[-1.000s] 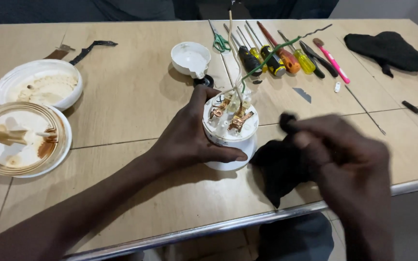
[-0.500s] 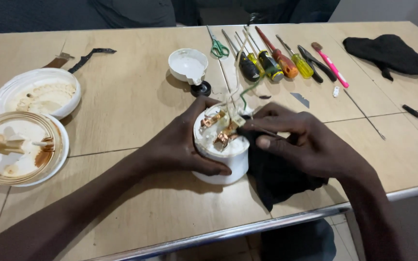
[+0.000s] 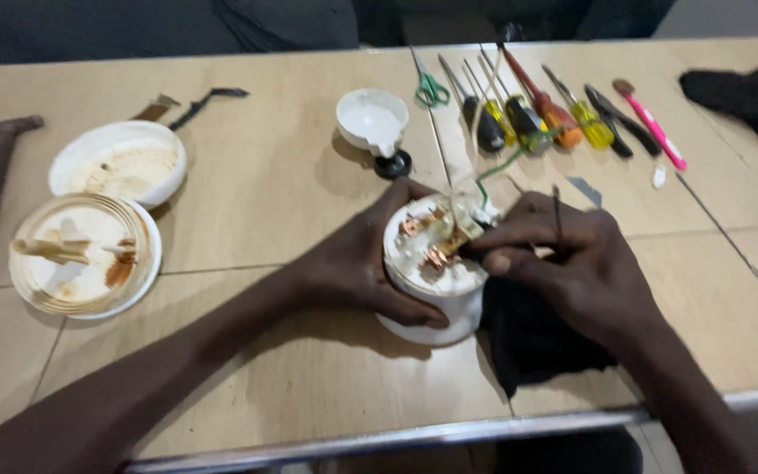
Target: Repairing the internal electrical contacts and wiring of an appliance component using a metal probe and a cloth.
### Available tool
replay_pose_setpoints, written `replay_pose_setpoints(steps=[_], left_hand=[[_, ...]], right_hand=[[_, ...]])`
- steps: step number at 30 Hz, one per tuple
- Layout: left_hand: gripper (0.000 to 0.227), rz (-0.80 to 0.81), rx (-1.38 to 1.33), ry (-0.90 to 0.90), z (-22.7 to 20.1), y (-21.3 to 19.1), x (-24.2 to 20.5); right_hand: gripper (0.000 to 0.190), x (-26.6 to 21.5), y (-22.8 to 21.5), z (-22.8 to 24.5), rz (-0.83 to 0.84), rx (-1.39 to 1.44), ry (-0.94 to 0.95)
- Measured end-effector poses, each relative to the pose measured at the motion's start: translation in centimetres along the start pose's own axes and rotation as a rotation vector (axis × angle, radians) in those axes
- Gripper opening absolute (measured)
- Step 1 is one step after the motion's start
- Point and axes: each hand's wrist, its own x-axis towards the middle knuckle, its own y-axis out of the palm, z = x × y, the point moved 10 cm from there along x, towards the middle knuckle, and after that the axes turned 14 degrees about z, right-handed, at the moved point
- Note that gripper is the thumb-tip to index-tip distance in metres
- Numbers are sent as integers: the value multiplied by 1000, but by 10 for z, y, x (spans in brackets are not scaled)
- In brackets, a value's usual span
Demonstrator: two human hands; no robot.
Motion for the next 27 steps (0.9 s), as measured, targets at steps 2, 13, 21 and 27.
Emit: replay_pose_setpoints(steps=[2,13,21,27], left_hand=[[89,-15,74,-54,-1,-3,3],[110,-246,379,-154,-3,-1,-7],[106,-212,382,-151,-1,4,-10],[102,-175,442,-153,-12,5,-11]], right_hand=[[20,-3,-1,16,-61,-67,-90],[15,-37,-28,23,-432,-589,-73],[47,-66,-39,30,-655,-491,-215],[88,-97,-62,-26,-827,-262,178]])
